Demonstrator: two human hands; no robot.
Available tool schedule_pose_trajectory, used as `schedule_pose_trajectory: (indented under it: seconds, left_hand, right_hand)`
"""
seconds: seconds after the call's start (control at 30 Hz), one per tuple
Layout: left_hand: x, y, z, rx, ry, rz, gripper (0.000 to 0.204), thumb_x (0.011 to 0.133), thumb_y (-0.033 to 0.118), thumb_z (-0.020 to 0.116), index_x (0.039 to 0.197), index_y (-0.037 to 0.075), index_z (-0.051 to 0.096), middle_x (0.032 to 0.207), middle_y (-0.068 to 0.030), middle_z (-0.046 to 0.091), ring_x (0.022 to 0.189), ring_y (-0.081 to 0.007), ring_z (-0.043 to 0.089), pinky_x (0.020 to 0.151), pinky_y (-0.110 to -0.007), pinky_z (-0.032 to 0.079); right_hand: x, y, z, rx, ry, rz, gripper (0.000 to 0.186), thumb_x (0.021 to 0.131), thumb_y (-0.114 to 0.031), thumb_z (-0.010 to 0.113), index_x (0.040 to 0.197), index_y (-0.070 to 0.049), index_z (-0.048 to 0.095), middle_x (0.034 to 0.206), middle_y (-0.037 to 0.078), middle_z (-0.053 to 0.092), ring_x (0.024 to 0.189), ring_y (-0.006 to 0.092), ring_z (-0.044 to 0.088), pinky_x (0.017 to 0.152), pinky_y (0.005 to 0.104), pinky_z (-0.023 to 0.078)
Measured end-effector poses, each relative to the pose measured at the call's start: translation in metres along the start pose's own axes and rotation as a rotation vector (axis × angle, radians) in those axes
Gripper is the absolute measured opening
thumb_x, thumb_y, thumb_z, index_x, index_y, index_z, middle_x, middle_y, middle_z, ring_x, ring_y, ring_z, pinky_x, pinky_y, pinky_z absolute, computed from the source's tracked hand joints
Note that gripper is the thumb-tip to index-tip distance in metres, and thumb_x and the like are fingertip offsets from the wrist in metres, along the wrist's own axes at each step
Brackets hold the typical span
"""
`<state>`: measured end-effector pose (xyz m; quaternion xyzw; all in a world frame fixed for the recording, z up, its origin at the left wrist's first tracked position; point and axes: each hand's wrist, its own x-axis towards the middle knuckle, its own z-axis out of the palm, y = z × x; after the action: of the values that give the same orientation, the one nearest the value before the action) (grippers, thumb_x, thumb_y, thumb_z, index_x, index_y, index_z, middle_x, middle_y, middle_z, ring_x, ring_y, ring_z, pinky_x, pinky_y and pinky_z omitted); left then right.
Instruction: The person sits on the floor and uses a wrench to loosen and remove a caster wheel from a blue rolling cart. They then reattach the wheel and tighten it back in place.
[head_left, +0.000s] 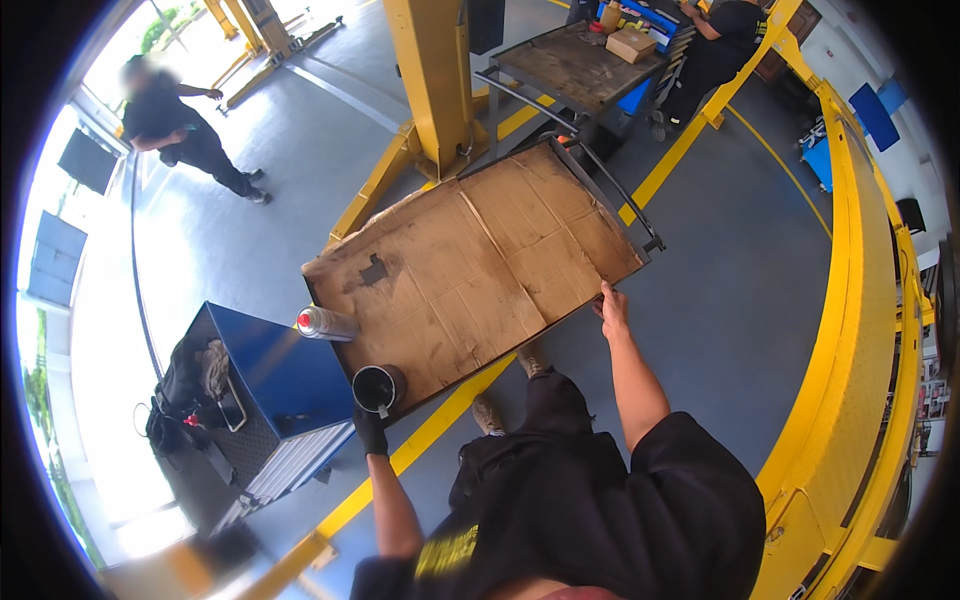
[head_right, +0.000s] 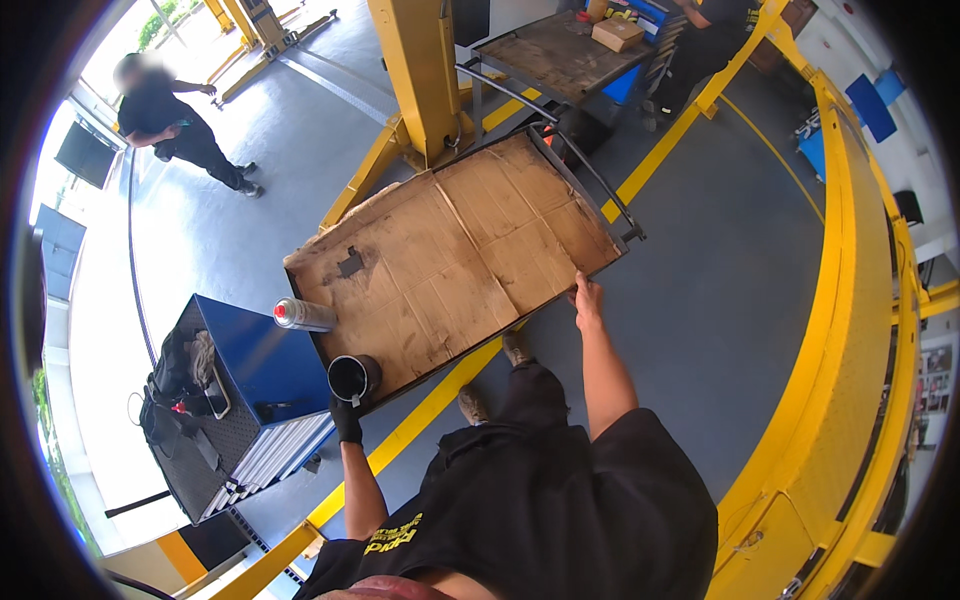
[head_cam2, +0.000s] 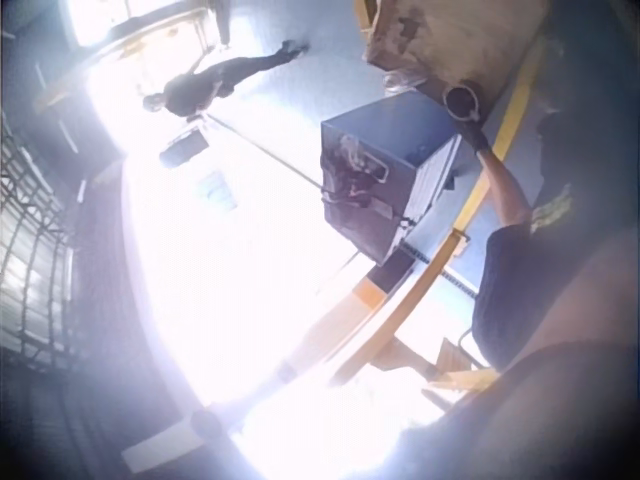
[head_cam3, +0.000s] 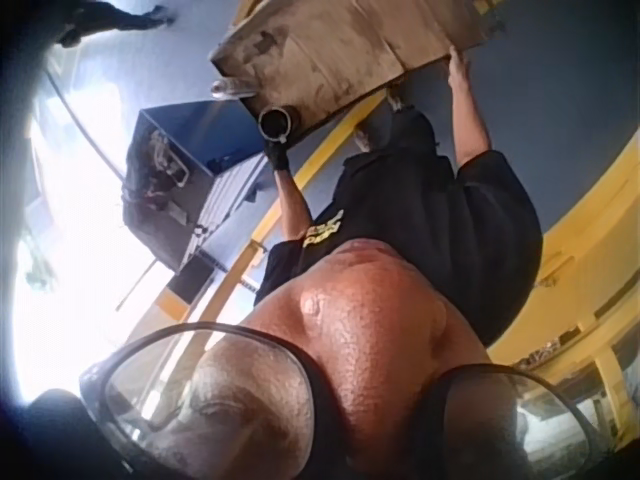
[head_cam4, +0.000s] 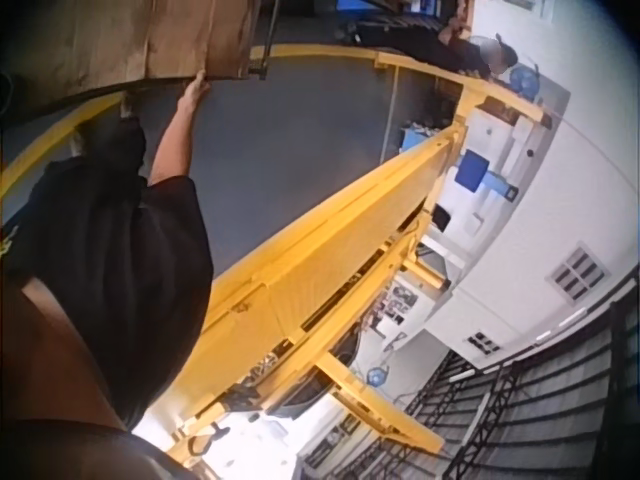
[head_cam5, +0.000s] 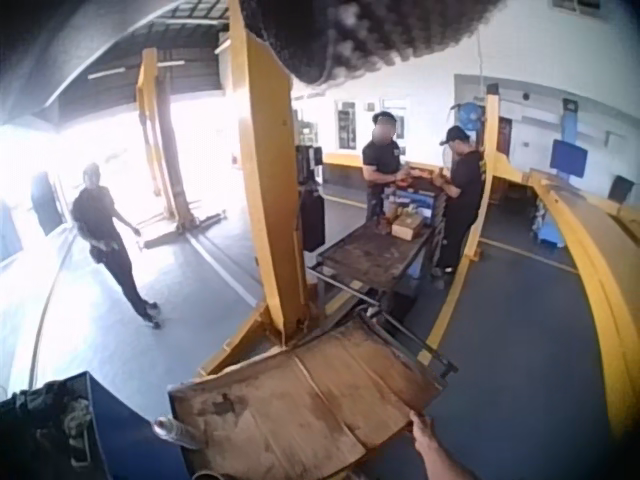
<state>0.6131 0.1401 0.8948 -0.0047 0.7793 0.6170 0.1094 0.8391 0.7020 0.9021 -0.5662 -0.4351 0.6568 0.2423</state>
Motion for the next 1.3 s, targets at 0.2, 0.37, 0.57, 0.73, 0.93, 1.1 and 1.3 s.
schedule_pose_trajectory:
  seconds: [0.2,0.37,0.57,0.73,0.93,1.1,1.3]
  left_hand:
    - [-0.024,0.027,0.016,-0.153,-0.024,-0.220,0.030,0.095,0.022,0.061,0.121,0.008,0.067,0.109,-0.0037,0.069,0.093,-0.0131,0.065,0.074,-0.028,0.051]
    - [-0.038,0.006,0.032,-0.138,-0.058,-0.158,0.029,0.095,0.019,0.060,0.121,0.007,0.067,0.108,-0.0036,0.070,0.090,-0.0124,0.067,0.073,-0.027,0.053]
    - [-0.069,0.011,0.067,0.028,-0.274,0.043,0.026,0.094,0.015,0.061,0.118,0.007,0.068,0.106,-0.0034,0.071,0.095,-0.0144,0.068,0.078,-0.029,0.054]
    - [-0.109,0.059,0.136,0.161,-0.467,0.181,0.026,0.093,0.012,0.062,0.118,0.003,0.066,0.111,-0.0035,0.069,0.102,-0.0182,0.065,0.089,-0.032,0.052]
    - [-0.110,0.042,0.193,-0.327,-0.629,-0.309,0.028,0.103,0.017,0.052,0.125,0.003,0.063,0.115,-0.0042,0.067,0.099,-0.0143,0.064,0.087,-0.029,0.051]
    - [-0.119,0.067,0.246,-0.144,-0.799,-0.466,0.041,0.101,0.029,0.054,0.136,0.008,0.058,0.122,-0.0023,0.066,0.107,-0.0134,0.060,0.089,-0.032,0.048]
    - [-0.082,0.065,0.323,-0.137,-0.752,-0.452,0.046,0.101,0.042,0.057,0.132,0.009,0.061,0.116,-0.0031,0.068,0.101,-0.0151,0.063,0.086,-0.032,0.049]
  right_hand:
    - [-0.028,0.029,-0.067,0.040,0.070,0.002,0.043,0.098,-0.044,0.062,0.104,-0.002,0.065,0.084,0.001,0.054,0.076,0.0141,0.053,0.069,0.0330,0.049]
    - [-0.027,0.026,-0.098,0.077,0.132,-0.008,0.046,0.099,-0.046,0.059,0.110,-0.002,0.064,0.084,0.001,0.054,0.075,0.0137,0.052,0.070,0.0328,0.048]
    - [0.006,0.008,-0.135,-0.002,0.153,0.031,0.053,0.100,-0.050,0.053,0.120,-0.002,0.062,0.096,0.003,0.054,0.084,0.0165,0.051,0.076,0.0380,0.047]
    - [0.067,-0.023,-0.196,0.017,0.207,0.065,0.059,0.100,-0.057,0.051,0.125,-0.005,0.059,0.104,0.005,0.058,0.089,0.0190,0.054,0.082,0.0413,0.046]
    - [0.107,-0.063,-0.195,0.114,0.309,0.090,0.057,0.100,-0.059,0.047,0.122,-0.008,0.059,0.103,0.004,0.061,0.090,0.0186,0.057,0.081,0.0428,0.045]
    - [0.069,-0.002,-0.225,-0.065,0.288,-0.103,0.046,0.103,-0.045,0.050,0.130,-0.009,0.059,0.106,0.004,0.065,0.094,0.0190,0.062,0.084,0.0428,0.047]
    - [0.011,-0.022,-0.212,-0.237,0.098,-0.166,0.051,0.106,-0.031,0.049,0.148,-0.003,0.044,0.148,0.016,0.049,0.132,0.0304,0.051,0.108,0.0446,0.041]
